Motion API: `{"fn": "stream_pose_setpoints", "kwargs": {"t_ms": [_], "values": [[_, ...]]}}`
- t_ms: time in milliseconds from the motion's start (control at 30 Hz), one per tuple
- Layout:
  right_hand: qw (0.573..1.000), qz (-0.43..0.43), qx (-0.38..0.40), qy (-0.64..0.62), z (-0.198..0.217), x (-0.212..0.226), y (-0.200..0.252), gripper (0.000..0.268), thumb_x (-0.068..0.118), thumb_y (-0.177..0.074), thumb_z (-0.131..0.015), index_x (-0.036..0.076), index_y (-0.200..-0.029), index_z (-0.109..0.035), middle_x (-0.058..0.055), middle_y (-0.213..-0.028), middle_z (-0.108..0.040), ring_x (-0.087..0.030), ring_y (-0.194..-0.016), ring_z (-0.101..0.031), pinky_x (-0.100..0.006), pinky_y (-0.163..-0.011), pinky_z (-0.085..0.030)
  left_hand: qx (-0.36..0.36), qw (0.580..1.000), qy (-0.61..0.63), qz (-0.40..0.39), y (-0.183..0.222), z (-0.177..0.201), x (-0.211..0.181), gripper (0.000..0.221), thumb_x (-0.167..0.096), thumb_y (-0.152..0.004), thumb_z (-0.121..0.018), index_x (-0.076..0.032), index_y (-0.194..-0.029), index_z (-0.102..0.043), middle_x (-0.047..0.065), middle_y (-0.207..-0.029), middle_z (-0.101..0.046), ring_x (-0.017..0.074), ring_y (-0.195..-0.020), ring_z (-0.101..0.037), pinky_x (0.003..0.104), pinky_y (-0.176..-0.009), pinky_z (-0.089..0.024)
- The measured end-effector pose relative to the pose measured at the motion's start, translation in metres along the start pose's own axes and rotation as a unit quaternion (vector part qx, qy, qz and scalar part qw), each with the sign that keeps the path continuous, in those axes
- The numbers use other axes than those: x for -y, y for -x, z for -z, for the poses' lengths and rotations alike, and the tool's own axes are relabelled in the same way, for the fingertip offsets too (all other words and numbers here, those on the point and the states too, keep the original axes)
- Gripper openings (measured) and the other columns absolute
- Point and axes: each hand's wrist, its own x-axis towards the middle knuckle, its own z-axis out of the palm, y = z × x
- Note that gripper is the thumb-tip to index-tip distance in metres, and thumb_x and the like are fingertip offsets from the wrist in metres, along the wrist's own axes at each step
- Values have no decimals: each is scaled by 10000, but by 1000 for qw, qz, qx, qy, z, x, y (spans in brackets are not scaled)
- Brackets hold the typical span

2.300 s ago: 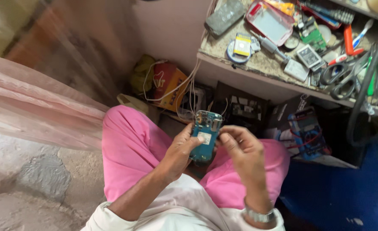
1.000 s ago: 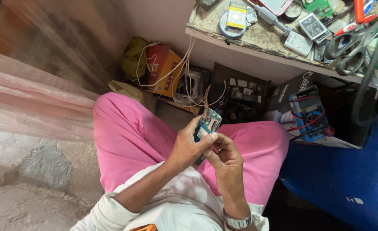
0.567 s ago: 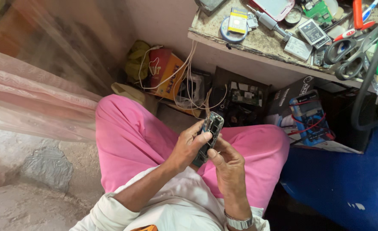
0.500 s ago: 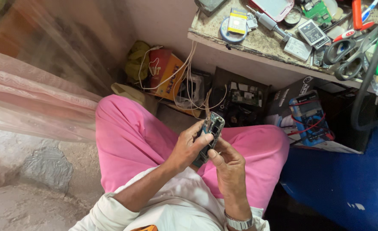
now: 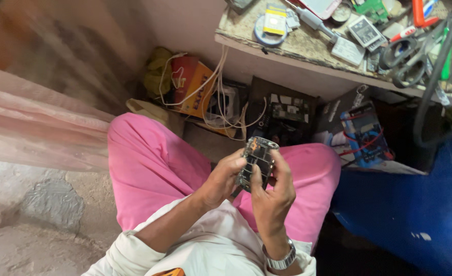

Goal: The person disassembles a white Samsung smartphone, removes the motherboard, and uses scissors to trim a ribbon cable. They then reassemble the phone, insert the battery, and power it on to verify functionality.

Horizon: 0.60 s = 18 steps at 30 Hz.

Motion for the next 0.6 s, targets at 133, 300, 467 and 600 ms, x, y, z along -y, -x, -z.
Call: {"fn": "stream_pose_setpoints", "kwargs": {"t_ms": [133,300,467,600], "values": [[987,131,-19,94,2,5,-2,282,75,-889,-792,23,-1148,-694,-170,-1216,-686,-287,-1079,-708,-355,-895,-599,-8,999,36,17,4,-4,2,640,-426,-981,-556,-29,-1472,-454,82,-1325,-599,177,-1202,-591,348,-1032,-491],[985,124,-2,119,2,9,-4,233,103,-851,-804,27,-1069,-769,-150,-1204,-698,-293,-1026,-705,-381,-884,-568,1,1000,8,-12,2,-3,7,615,-402,-1012,-560,-5,-1472,-462,101,-1324,-592,189,-1211,-578,356,-1047,-483],[982,146,18,122,3,8,-4,246,100,-849,-796,41,-1086,-769,-160,-1266,-670,-302,-1074,-694,-382,-913,-561,-12,999,-23,-27,2,0,13,604,-375,-1024,-549,6,-1485,-463,91,-1345,-577,160,-1251,-554,314,-1098,-449],[981,143,17,127,2,6,-3,246,106,-846,-802,41,-1081,-770,-161,-1275,-667,-301,-1072,-693,-383,-906,-558,-18,1000,-18,-11,1,1,14,595,-355,-1009,-547,-7,-1481,-447,77,-1335,-574,145,-1225,-553,294,-1066,-456]]}}
